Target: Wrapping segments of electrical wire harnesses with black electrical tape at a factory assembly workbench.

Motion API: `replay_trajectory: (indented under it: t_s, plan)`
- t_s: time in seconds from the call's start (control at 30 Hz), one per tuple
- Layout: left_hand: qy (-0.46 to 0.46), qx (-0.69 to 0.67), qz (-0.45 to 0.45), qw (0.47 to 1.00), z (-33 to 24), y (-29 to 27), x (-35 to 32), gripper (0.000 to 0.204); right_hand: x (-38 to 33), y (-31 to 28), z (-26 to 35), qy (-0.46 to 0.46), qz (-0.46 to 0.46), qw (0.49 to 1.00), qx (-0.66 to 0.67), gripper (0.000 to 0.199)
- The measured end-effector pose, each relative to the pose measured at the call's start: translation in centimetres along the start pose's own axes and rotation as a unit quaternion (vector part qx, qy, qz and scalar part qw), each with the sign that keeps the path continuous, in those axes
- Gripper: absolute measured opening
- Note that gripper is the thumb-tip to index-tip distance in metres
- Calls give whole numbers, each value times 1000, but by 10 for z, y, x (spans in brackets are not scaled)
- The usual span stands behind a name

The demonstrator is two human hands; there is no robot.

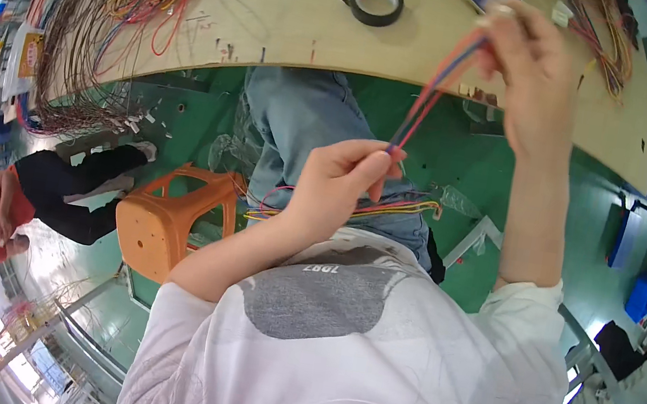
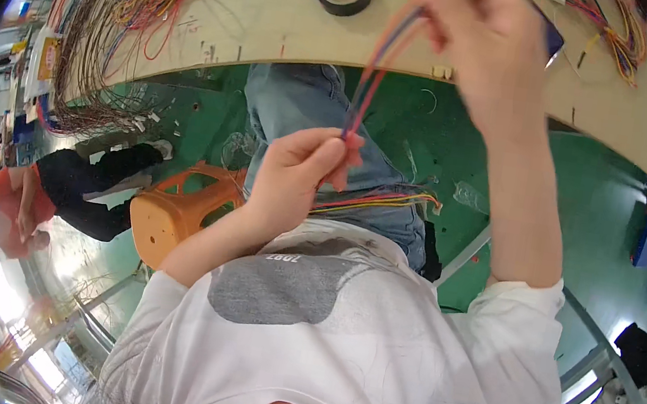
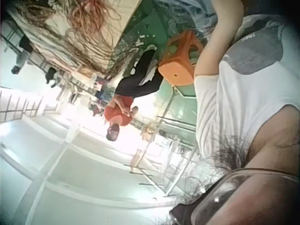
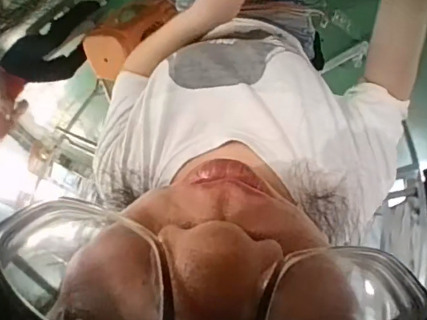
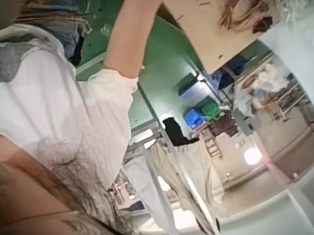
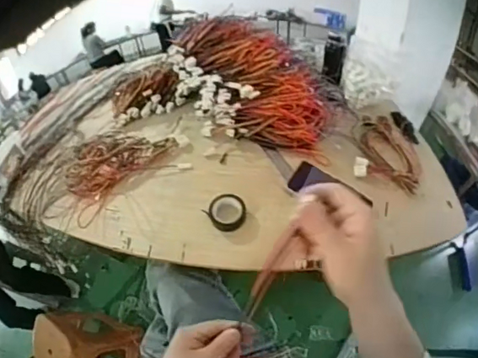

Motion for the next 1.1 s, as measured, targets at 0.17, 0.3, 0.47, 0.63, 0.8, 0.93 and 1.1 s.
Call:
replay_trajectory:
  t_s: [0.17, 0.3, 0.47, 0.63, 0.8, 0.93, 1.1]
  plan:
    - [39, -113, -8, 993, -54, -27, 8, 30, 2, 100, -20, 124, 149, 981, 11, 25]
    - [24, -181, -37, 982, -75, -34, 13, 34, 4, 126, -32, 151, 224, 962, -28, 26]
    - [44, -92, -129, 986, -67, -70, 33, 23, 27, 111, -20, -23, 152, 976, -153, 25]
    - [197, 173, -208, 942, -84, -85, 47, 27, 11, 101, -25, -158, 105, 898, -397, 23]
    - [247, 364, -187, 878, -90, -61, 55, 30, 9, 80, -24, -225, 92, 892, -382, 20]
    - [263, 608, -114, 740, -97, -23, 48, 30, -1, 44, -27, -101, 121, 973, -168, 21]
    - [419, 403, -136, 802, -140, -22, 29, 24, -17, 51, -15, -45, 162, 974, -151, 22]
Point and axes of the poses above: each hand's wrist, its own x-axis towards the middle knuckle, its own y-axis out of the palm, z = x × y, the point moved 10 cm from there along x, towards the middle knuckle, and after that the axes turned 9 degrees about -z, right-handed, at the moved point
